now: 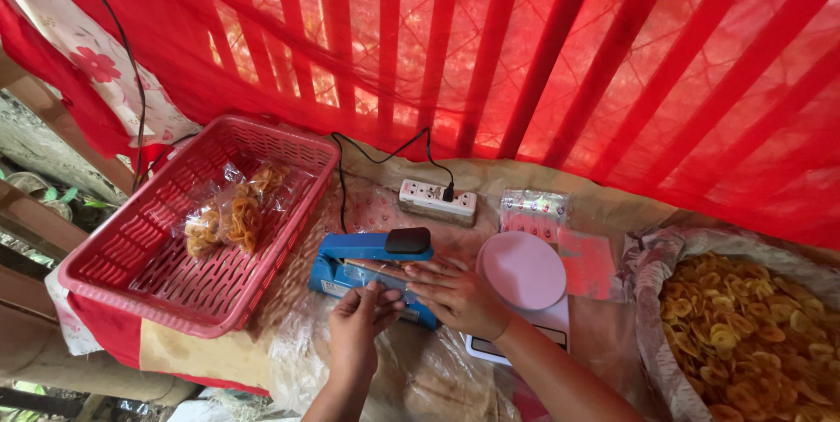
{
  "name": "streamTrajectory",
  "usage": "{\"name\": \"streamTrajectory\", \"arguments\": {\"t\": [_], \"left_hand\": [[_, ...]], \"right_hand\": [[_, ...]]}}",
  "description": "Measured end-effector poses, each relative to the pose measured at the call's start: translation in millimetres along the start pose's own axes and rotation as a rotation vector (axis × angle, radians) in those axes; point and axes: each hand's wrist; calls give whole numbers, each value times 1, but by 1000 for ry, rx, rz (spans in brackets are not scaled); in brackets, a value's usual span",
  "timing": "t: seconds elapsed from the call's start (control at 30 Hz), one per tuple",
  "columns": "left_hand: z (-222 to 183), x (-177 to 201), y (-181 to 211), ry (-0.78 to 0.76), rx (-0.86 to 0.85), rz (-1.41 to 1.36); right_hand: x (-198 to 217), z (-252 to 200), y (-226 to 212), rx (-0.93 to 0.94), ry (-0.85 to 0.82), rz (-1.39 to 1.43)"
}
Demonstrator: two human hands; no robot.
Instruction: The person transfers dried fruit chips from a large bowl into a plastic bag, weighs the bag on a digital scale, and seals the opening with a heat sealer.
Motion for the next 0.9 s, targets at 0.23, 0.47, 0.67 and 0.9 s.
{"name": "streamTrajectory", "arguments": {"t": [0.23,0.47,0.67,0.9], "left_hand": [[2,-2,2,-5,3,13],[2,-3,2,4,8,-1],[1,-5,4,14,14,-5],[0,-1,1,5,6,1]], "right_hand": [[43,8,-5,-144,285,292],[87,52,-23,-11,172,300],[75,43,-29,-127,27,263],[53,21,-26,-188,38,341]]}}
Point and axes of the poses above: each hand's wrist, its own z-axis towards the middle knuckle, its own x-axis out of the back of the hand, y = z × x, and after that the axes turned 11 degrees about -y, right-handed
